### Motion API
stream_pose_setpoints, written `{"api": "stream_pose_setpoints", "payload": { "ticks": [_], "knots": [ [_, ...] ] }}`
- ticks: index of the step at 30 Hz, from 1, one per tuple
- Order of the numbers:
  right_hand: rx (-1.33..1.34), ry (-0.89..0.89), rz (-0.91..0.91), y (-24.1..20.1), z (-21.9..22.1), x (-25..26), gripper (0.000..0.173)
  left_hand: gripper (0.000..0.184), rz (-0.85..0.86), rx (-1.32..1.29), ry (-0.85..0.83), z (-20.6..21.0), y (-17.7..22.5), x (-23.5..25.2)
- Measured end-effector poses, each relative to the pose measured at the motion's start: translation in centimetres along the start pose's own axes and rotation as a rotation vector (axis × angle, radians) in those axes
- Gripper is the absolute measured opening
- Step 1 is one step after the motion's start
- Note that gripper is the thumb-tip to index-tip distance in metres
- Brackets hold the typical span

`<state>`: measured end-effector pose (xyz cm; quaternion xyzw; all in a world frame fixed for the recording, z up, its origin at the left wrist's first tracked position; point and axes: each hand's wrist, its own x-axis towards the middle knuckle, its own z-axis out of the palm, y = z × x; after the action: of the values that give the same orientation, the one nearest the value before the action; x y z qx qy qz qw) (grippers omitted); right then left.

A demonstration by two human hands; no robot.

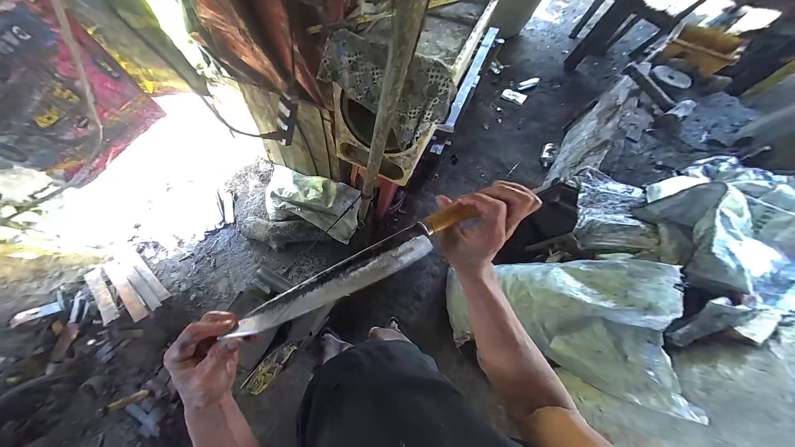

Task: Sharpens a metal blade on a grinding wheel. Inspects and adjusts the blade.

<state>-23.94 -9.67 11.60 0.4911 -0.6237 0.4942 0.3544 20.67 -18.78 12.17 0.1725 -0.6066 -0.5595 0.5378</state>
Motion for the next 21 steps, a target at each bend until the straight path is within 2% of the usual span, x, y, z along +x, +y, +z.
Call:
{"api": "stream_pose_setpoints", "payload": {
  "ticks": [2, 4, 6, 9, 13, 17, 21],
  "knots": [
    [0.045, -0.363, 0.023, 0.1, -0.2, -1.3, 0.026, 0.013, -0.111, 0.097, 0.098, -0.6, 0.4, 0.5],
    [0.102, -0.747, 0.03, 0.1, 0.4, -4.0, 0.031, 0.003, -0.268, 0.303, 0.252, -1.7, 0.1, 1.2],
    [0.178, -1.048, 0.072, -0.4, 1.5, -8.0, 0.037, 0.016, -0.503, 0.587, 0.324, -3.6, -0.9, 2.1],
    [0.324, -1.312, 0.253, -1.6, 2.5, -12.7, 0.042, 0.032, -0.808, 0.816, 0.224, -7.3, -4.4, 3.2],
    [0.271, -1.403, 0.329, -3.7, 3.8, -15.0, 0.067, 0.04, -0.936, 0.96, 0.096, -11.1, -8.8, 3.4],
    [-0.017, -1.296, 0.212, -7.1, 4.5, -15.7, 0.065, 0.049, -0.964, 1.053, -0.005, -13.0, -11.8, 3.7],
    [-0.175, -1.198, 0.153, -8.3, 4.2, -16.6, 0.065, 0.055, -0.95, 1.07, -0.149, -14.3, -14.2, 3.5]
  ]
}}
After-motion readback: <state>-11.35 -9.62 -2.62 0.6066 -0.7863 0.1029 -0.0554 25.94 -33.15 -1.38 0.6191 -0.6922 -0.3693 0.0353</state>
